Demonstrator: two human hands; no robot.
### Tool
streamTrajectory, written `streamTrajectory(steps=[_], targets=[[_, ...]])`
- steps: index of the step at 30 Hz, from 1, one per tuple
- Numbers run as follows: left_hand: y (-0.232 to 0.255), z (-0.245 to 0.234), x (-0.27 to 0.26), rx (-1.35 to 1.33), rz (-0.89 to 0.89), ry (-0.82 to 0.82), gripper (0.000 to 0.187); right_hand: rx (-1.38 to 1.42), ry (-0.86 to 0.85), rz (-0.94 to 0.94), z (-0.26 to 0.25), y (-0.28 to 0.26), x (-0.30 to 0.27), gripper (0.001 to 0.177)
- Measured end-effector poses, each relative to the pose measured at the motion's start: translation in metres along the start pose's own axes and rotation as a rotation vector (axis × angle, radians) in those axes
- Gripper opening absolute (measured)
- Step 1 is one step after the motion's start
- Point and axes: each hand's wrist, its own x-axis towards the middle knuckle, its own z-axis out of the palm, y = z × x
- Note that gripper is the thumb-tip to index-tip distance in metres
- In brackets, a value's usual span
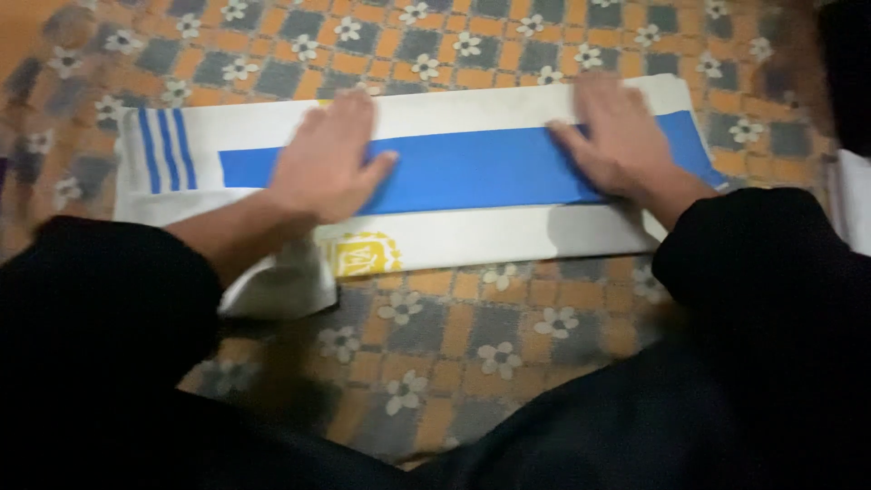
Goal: The person folds a white and blue soccer jersey on a patterned surface. They smooth the fabric, fold the sleeves inward, fold the bottom up, and then fold the jersey in half to create a compact rectangle.
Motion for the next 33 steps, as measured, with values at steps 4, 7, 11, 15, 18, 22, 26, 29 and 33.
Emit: streamTrajectory(steps=[4,7,11,15,18,22,26,29,33], targets=[[-0.031,-0.001,-0.012,-0.006,-0.255,0.073,0.078,-0.053,-0.003,0.405,0.007,0.038,-0.004,0.089],[-0.027,0.000,-0.010,0.044,-0.314,0.047,0.084,-0.072,0.001,0.355,0.006,0.013,0.005,0.090],[-0.020,0.007,-0.011,0.003,-0.123,0.039,0.081,-0.009,0.002,0.060,0.023,-0.006,0.011,0.087],[-0.005,-0.037,-0.028,-0.064,-0.267,0.023,0.074,-0.079,0.056,0.175,0.015,0.027,0.001,0.056],[-0.020,-0.046,-0.038,-0.221,-0.741,0.024,0.045,-0.127,0.036,0.396,0.013,0.046,-0.009,0.096],[-0.026,-0.036,-0.032,-0.080,-0.579,0.074,0.066,-0.054,-0.041,0.384,0.007,0.014,0.006,0.094],[-0.030,0.003,-0.015,-0.012,-0.198,0.050,0.076,-0.014,0.003,0.146,0.010,-0.009,0.009,0.085],[-0.003,-0.042,-0.035,-0.175,-0.391,0.103,0.047,-0.115,0.105,0.152,0.030,0.043,0.001,0.074],[-0.054,-0.042,-0.057,-0.067,-0.503,0.119,0.064,-0.112,0.049,0.340,0.016,0.049,-0.007,0.091]])
